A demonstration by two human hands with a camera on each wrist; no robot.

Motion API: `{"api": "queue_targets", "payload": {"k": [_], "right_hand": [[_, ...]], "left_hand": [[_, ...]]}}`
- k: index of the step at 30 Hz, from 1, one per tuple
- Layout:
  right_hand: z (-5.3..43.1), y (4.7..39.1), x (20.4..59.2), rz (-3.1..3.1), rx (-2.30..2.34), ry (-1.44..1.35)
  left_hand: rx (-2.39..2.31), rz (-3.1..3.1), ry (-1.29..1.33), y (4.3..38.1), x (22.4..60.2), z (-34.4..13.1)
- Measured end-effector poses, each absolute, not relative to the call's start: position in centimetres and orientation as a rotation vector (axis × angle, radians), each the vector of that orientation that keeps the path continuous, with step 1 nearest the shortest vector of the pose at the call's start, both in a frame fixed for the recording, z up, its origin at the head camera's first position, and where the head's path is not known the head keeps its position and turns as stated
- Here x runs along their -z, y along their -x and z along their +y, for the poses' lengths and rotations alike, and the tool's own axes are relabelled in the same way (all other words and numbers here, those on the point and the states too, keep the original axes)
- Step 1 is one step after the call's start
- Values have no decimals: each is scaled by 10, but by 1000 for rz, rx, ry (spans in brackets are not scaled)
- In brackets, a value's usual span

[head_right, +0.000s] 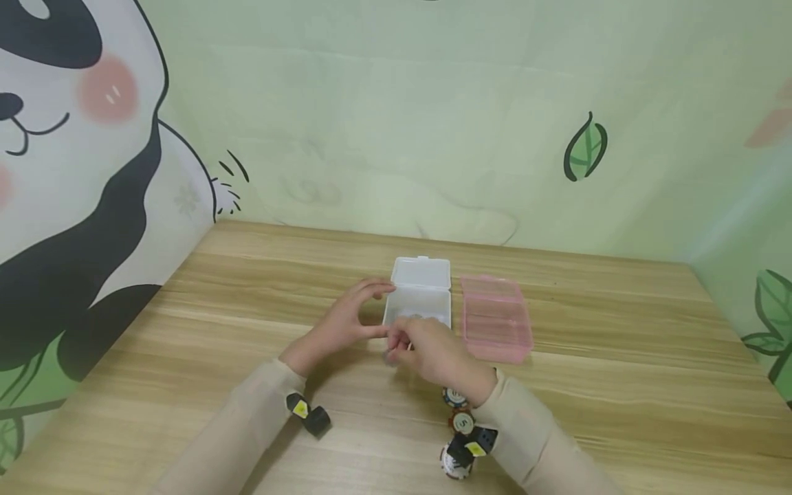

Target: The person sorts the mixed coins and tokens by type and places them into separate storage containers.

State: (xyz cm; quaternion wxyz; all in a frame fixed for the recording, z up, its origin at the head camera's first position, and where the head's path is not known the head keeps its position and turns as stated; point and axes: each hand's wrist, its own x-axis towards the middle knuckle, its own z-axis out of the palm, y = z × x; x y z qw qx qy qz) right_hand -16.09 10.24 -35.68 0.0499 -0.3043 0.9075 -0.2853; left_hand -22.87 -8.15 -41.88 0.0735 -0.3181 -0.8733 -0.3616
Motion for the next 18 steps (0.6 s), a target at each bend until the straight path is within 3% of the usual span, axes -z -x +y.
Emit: {"api": "queue_targets", "payload": {"k": [18], "right_hand": [[114, 182, 348, 2687, 965, 747]], "left_hand": [[1101, -2683, 903, 227, 418, -81]]}}
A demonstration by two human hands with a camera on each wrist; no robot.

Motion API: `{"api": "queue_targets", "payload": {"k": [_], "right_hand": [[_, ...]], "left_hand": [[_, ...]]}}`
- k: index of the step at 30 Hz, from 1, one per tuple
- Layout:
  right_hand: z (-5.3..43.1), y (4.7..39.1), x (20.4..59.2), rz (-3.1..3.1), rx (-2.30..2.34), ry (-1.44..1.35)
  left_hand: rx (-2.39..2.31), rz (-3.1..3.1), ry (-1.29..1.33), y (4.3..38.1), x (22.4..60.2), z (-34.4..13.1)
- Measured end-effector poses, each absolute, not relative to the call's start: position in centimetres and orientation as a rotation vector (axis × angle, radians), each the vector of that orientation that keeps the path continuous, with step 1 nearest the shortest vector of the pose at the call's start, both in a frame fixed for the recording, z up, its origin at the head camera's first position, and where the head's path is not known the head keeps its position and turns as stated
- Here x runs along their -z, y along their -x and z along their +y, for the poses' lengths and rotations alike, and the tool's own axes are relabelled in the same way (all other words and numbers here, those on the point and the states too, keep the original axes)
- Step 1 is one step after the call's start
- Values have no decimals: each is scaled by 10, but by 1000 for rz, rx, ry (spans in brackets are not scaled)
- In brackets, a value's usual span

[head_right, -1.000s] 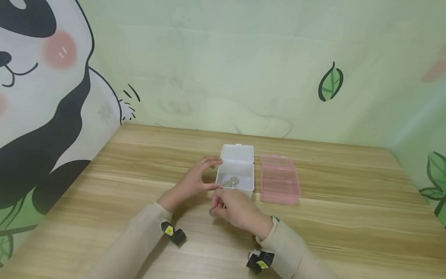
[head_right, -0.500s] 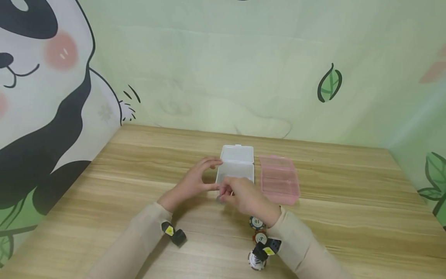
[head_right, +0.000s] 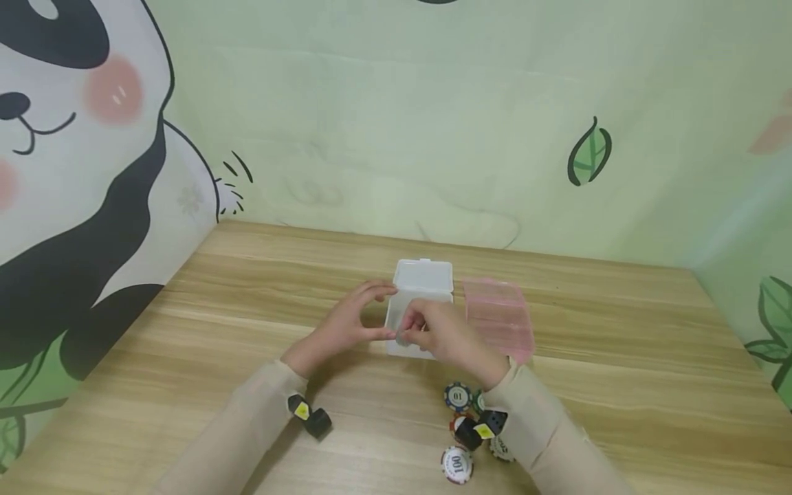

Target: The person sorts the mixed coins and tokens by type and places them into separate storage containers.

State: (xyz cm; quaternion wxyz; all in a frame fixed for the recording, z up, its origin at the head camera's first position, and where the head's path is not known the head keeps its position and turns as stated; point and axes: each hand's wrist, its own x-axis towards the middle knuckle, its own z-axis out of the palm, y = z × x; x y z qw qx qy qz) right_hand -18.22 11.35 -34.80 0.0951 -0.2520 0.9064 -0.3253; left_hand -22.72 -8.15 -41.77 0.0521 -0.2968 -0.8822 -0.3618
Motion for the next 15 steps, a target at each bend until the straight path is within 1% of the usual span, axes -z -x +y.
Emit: {"api": "queue_targets", "payload": {"k": [10, 15], "right_hand": [[114, 196, 349, 2636, 1083, 743], [112, 200, 349, 2673, 1063, 733]], "left_hand": [[1077, -2676, 924, 227, 419, -82], [1061, -2683, 913, 227, 419, -83]]}}
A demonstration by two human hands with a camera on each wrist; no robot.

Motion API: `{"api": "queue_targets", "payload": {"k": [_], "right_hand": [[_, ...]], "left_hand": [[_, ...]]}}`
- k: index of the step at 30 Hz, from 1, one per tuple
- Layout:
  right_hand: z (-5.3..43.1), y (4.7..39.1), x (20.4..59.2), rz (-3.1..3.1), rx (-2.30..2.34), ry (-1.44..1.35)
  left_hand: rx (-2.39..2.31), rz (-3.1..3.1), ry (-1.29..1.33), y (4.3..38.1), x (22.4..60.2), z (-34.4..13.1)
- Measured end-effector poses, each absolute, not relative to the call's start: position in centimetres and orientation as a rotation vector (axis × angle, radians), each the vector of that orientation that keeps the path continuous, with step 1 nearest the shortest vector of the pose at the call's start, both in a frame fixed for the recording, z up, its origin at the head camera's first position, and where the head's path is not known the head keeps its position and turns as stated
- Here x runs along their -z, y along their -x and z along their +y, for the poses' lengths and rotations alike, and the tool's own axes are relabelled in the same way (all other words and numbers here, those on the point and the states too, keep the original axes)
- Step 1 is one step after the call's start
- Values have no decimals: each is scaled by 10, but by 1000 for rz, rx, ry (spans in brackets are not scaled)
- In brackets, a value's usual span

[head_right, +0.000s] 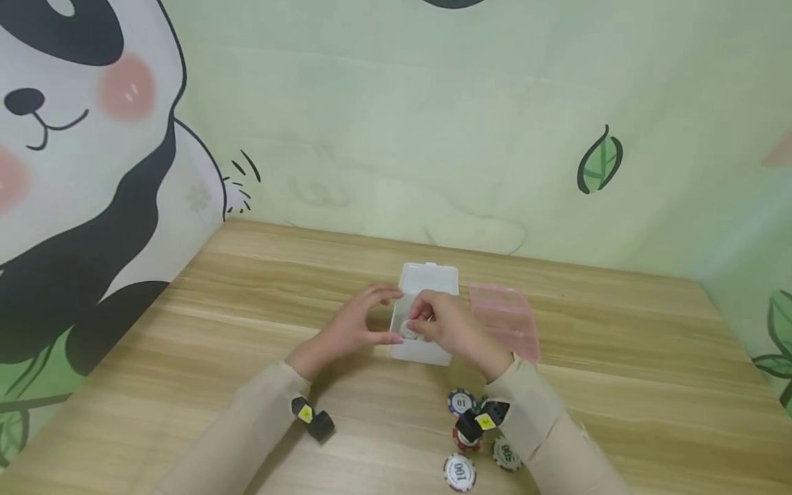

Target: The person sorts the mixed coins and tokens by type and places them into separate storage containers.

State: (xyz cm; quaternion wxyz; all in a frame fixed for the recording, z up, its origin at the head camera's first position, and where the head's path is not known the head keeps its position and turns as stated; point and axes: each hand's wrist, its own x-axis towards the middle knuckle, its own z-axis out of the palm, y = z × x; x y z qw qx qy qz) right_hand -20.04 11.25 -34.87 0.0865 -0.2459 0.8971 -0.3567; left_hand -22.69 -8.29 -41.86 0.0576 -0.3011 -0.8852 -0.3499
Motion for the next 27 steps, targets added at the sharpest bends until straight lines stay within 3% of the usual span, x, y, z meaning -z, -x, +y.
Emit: {"api": "queue_targets", "payload": {"k": [27], "right_hand": [[98, 229, 369, 2821, 662, 647]], "left_hand": [[1057, -2667, 929, 226, 417, -82]]}}
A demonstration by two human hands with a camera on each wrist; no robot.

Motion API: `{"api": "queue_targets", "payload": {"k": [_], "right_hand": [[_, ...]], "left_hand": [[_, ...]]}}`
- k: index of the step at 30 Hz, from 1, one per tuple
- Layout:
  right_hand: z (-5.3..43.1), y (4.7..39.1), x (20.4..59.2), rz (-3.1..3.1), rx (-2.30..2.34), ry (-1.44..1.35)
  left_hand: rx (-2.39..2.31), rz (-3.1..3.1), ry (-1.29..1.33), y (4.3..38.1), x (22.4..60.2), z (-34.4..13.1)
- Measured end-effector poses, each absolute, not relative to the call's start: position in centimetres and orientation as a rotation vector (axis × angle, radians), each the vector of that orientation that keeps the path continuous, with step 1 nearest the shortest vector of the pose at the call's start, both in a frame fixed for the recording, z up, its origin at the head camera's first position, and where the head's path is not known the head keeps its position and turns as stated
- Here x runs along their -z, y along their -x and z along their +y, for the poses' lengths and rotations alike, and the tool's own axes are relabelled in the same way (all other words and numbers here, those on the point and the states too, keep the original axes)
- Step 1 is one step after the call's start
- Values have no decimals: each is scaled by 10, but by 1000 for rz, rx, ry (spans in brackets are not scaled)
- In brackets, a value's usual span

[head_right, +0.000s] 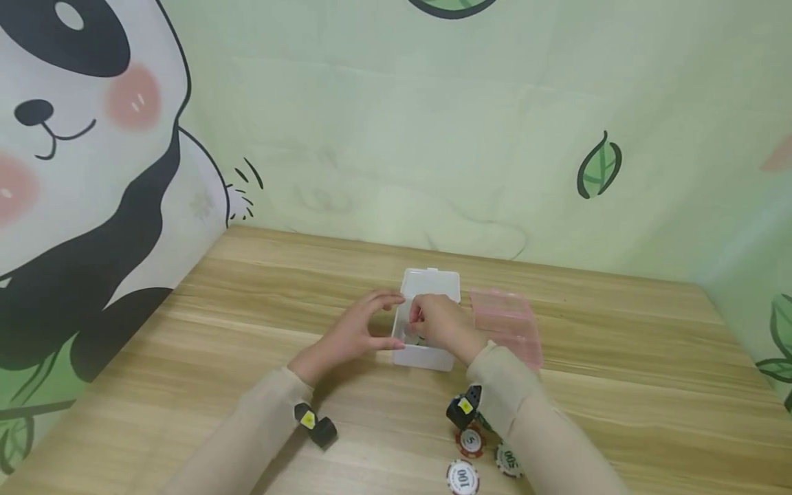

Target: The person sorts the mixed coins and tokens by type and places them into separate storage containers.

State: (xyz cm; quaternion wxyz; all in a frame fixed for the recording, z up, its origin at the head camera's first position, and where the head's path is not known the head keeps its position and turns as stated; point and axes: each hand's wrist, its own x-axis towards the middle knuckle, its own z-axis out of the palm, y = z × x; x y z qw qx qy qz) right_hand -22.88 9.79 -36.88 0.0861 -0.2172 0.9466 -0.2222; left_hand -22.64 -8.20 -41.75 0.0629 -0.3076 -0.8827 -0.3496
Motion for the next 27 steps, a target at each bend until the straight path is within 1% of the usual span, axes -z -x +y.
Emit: {"api": "queue_targets", "payload": {"k": [9, 27], "right_hand": [[93, 228, 374, 2913, 395, 663], [94, 226, 374, 2966, 259, 659]], "left_hand": [[1078, -2656, 940, 227, 418, -82], [1085, -2659, 933, 227, 419, -81]]}}
